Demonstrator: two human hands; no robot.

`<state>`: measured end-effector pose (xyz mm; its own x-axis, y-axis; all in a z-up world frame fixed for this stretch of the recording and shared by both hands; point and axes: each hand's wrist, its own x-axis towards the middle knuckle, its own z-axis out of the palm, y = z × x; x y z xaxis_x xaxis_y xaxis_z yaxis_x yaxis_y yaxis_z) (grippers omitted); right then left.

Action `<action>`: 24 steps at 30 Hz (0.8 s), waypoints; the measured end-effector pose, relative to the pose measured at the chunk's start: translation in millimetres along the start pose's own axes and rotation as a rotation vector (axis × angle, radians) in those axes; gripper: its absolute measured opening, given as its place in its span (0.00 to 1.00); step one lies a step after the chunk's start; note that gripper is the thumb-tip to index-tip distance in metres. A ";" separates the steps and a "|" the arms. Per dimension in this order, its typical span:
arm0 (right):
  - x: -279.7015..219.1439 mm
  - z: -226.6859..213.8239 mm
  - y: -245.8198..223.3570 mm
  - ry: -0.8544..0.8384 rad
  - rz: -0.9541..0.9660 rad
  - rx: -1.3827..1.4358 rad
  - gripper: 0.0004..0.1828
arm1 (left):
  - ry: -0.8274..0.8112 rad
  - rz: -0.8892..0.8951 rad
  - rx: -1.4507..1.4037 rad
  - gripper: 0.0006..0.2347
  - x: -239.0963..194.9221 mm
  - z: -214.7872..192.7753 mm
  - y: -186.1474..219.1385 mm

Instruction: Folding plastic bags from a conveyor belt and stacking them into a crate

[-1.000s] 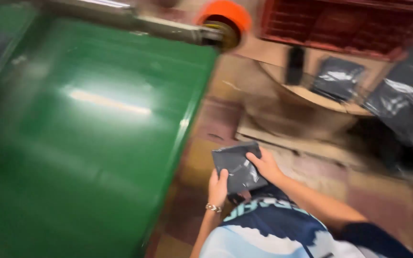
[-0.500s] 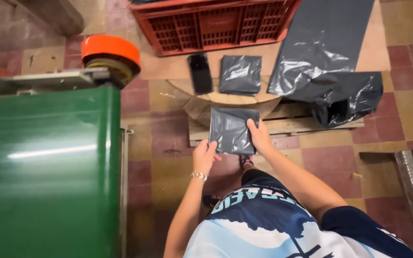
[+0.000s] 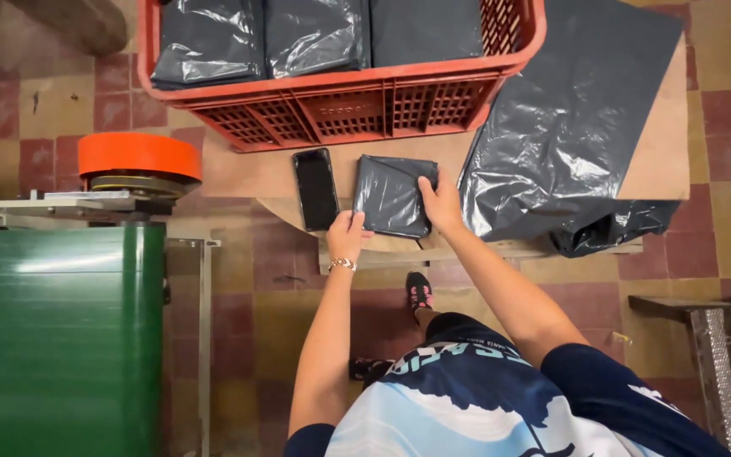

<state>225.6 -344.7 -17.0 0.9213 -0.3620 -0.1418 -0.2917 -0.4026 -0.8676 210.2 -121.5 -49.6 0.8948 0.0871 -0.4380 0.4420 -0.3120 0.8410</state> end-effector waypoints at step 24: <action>10.1 55.8 -16.2 -0.058 -1.029 -0.895 0.39 | 0.100 0.027 0.479 0.12 -130.2 -26.1 11.9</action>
<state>254.0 -295.0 -31.0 0.8242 0.4555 0.3364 0.4815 -0.8764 0.0069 100.6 -111.9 25.6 0.9177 0.1555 -0.3656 0.3604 -0.7134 0.6010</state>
